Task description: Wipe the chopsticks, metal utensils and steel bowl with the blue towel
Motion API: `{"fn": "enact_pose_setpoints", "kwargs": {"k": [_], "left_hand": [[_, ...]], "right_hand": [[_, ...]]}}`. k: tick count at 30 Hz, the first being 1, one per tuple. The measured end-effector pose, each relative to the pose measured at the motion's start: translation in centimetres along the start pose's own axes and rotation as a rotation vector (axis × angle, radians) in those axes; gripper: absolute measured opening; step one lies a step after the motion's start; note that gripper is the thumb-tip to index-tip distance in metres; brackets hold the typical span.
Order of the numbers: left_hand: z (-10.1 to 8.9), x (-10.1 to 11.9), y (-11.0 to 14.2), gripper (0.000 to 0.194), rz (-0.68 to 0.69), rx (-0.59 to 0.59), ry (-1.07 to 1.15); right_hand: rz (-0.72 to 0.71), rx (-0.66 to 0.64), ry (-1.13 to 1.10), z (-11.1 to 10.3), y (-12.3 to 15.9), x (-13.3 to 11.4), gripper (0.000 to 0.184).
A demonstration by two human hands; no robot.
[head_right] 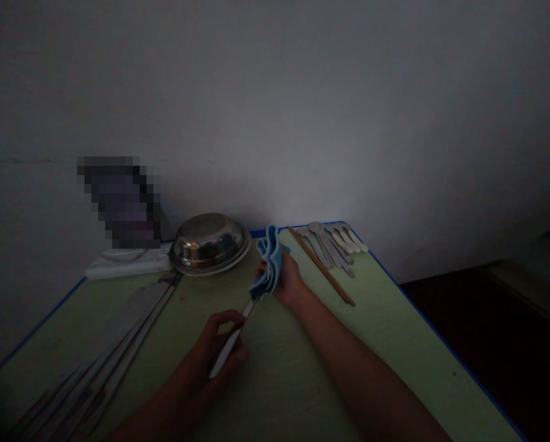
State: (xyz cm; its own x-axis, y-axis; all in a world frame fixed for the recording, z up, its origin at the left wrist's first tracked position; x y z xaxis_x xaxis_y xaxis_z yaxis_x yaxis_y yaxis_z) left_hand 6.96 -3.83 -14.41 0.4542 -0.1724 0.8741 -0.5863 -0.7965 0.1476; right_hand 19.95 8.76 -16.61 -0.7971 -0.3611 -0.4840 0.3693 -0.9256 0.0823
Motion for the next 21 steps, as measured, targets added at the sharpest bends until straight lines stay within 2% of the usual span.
{"fn": "enact_pose_setpoints", "kwargs": {"k": [3, 10, 21], "left_hand": [[-0.02, 0.06, 0.04, 0.025, 0.018, -0.006, 0.033], [-0.01, 0.19, 0.24, 0.023, 0.028, -0.032, -0.092], [-0.05, 0.2, 0.04, 0.022, 0.015, -0.04, -0.081]], "right_hand": [[-0.002, 0.009, 0.025, -0.11, -0.05, 0.02, 0.029], [0.01, 0.018, 0.051, -0.11, -0.05, 0.1, 0.03], [0.025, 0.044, 0.079, 0.13, 0.02, 0.0, 0.031]]}}
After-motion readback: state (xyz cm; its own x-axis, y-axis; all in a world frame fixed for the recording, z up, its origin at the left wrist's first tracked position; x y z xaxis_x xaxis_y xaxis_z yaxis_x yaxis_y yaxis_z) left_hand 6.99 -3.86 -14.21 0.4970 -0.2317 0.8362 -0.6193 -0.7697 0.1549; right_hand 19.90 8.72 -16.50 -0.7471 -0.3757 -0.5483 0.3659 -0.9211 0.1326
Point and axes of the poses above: each hand's wrist, its own y-axis away from the middle knuckle, its own z-axis out of the palm, x = y × z, the point moved 3 cm from there along -y, towards the middle knuckle, and after that the axes turned 11 degrees about -x, right-handed, at the moved point
